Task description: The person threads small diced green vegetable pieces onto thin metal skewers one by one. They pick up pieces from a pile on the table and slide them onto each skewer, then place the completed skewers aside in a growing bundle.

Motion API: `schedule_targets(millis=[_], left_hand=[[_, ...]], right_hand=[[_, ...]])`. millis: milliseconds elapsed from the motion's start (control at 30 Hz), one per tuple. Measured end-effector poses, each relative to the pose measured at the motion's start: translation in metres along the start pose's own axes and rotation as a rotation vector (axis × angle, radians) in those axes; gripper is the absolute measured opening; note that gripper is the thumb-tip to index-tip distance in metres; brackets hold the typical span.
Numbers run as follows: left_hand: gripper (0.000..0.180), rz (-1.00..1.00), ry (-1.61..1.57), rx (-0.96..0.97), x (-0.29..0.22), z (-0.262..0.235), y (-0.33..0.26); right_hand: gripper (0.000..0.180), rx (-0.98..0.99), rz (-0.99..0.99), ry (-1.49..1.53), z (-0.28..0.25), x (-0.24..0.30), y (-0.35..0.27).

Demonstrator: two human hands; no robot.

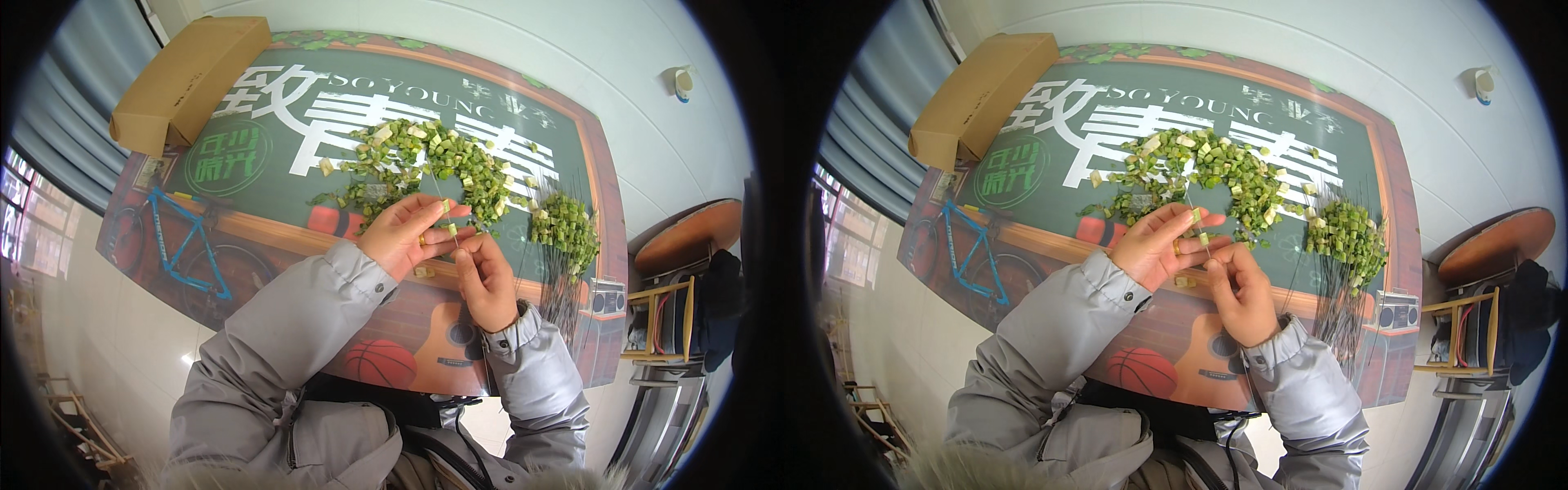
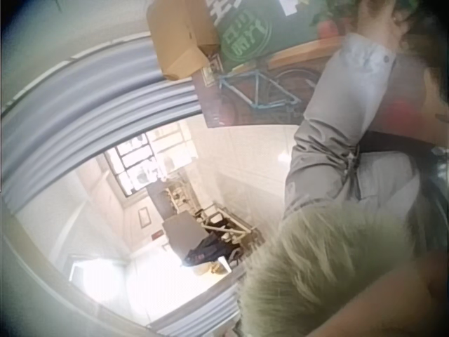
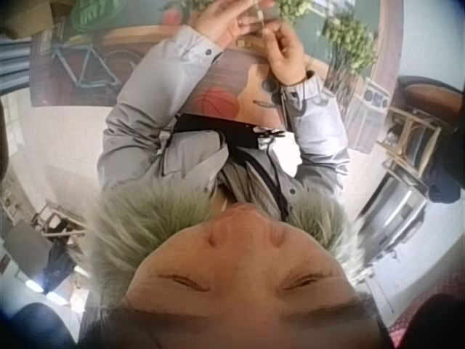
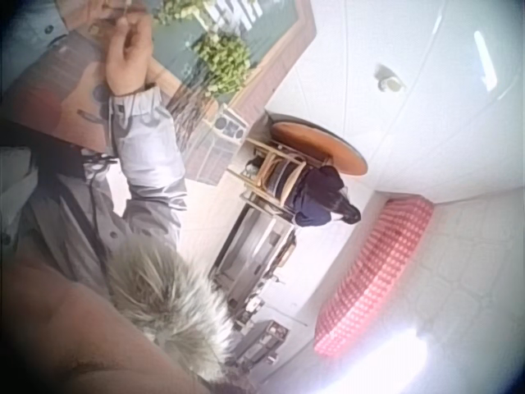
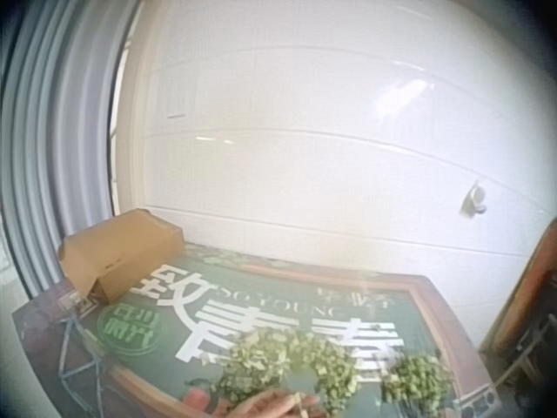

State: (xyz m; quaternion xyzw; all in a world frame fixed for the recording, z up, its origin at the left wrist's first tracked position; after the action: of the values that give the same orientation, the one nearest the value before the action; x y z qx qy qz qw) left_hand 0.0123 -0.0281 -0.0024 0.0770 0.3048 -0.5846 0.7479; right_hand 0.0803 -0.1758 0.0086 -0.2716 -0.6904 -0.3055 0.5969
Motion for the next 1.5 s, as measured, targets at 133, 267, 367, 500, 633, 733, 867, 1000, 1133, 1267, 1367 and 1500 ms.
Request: schedule_targets(millis=[133,267,367,500,633,733,867,1000,1133,1267,1367,1500], left_hand=[[0.016,-0.003,0.023,0.013,0.001,-0.001,0.0],[0.017,0.002,0.045,0.039,0.002,-0.002,0.0],[0.017,0.003,0.047,0.074,0.003,-0.003,0.0],[0.016,0.004,0.064,0.098,0.003,-0.004,0.001],[0.015,0.0,0.07,0.094,0.004,-0.004,0.002],[0.014,-0.013,0.095,0.081,0.003,-0.005,0.002],[0.017,0.012,0.118,0.077,0.004,-0.004,0.001],[0.024,0.062,0.24,-0.011,-0.006,0.001,0.001],[0.029,0.315,0.336,-0.188,-0.046,-0.011,0.0],[0.022,0.676,0.928,-0.431,-0.079,-0.026,0.012],[0.013,0.94,1.477,-0.395,-0.08,-0.028,0.037],[0.012,0.912,1.935,-0.443,-0.073,-0.029,0.075]], right_hand=[[0.007,0.001,-0.004,0.002,-0.001,0.0,0.0],[0.008,-0.006,0.013,0.001,0.0,0.001,-0.001],[0.008,-0.007,-0.005,0.006,0.0,0.003,-0.001],[0.008,-0.01,-0.013,0.017,0.0,0.003,-0.001],[0.01,0.014,-0.03,0.031,-0.003,0.0,0.002],[0.011,0.024,-0.023,0.038,-0.004,-0.002,0.004],[0.012,-0.029,0.096,0.015,-0.003,-0.001,0.003],[0.011,-0.076,0.079,0.046,-0.003,0.001,0.003],[0.011,-0.152,0.047,0.073,-0.008,-0.006,0.009],[0.012,-0.181,0.034,0.099,-0.012,-0.013,0.011],[0.012,-0.153,0.015,0.112,-0.012,-0.015,0.012],[0.013,-0.154,0.022,0.107,-0.013,-0.014,0.012]])
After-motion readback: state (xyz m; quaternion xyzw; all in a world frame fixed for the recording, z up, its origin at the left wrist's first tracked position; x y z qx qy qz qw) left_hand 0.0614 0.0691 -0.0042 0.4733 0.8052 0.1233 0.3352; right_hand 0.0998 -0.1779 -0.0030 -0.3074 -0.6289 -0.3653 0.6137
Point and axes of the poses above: each hand's wrist, its own y-axis towards the middle knuckle, its own z-axis out of the palm, x = y × z, the point moved 1 cm from there along y, towards the middle knuckle, and after that the axes turned 12 degrees about -x, right-handed, at the moved point
